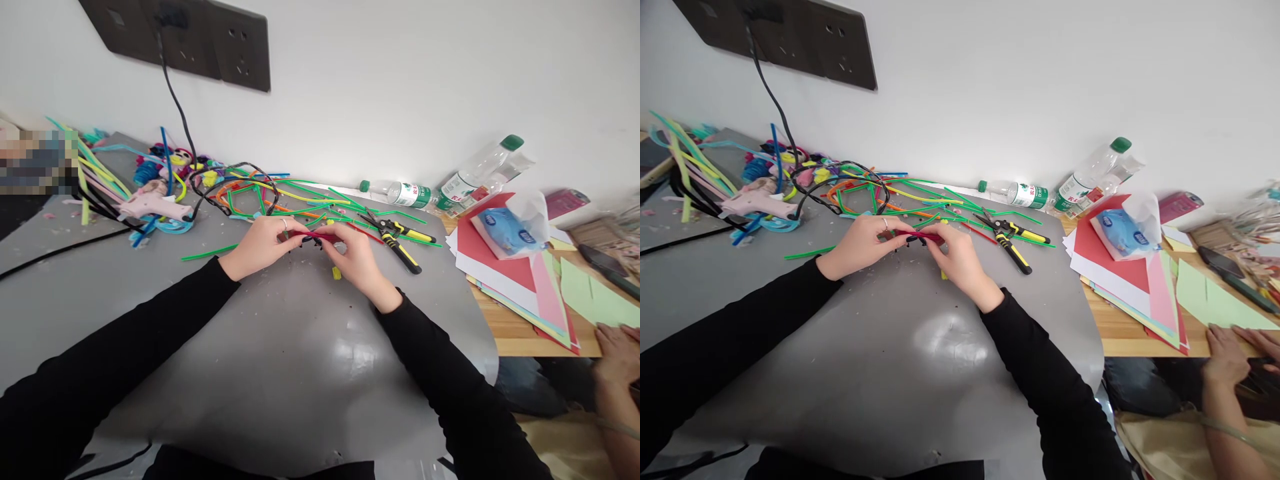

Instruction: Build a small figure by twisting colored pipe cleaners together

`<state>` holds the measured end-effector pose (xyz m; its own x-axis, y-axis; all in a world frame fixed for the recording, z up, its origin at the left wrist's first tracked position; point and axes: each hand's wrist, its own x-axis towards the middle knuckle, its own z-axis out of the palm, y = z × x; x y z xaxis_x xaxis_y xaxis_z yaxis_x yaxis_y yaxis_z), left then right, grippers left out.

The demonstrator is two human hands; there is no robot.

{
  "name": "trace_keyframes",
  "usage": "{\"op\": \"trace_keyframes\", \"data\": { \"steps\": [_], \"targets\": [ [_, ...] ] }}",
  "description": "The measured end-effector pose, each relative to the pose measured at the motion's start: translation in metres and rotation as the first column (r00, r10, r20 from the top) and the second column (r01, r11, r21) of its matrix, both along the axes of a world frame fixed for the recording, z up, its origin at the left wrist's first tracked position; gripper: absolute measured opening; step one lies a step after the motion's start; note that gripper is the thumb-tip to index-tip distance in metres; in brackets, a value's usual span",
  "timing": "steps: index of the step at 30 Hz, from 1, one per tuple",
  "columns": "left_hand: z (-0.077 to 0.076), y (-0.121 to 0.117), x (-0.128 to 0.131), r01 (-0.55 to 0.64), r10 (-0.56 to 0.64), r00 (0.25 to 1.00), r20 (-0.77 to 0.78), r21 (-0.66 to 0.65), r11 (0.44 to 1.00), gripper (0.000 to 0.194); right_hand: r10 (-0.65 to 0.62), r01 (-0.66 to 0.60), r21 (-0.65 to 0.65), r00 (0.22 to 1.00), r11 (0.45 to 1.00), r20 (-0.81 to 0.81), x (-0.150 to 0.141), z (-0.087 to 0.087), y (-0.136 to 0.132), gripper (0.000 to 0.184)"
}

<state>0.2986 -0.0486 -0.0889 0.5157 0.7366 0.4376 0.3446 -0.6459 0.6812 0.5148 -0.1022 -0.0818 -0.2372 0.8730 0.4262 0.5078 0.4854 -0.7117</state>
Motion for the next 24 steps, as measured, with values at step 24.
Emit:
{"op": "trace_keyframes", "data": {
  "steps": [24],
  "targets": [
    [0.0026,-0.0065,0.0046,0.104,-0.092,0.994,0.062,-0.223,0.969,0.029,-0.092,0.089,0.050,0.994,0.995,0.055,-0.0015,-0.0020,-0.0012,0.010]
  ]
}}
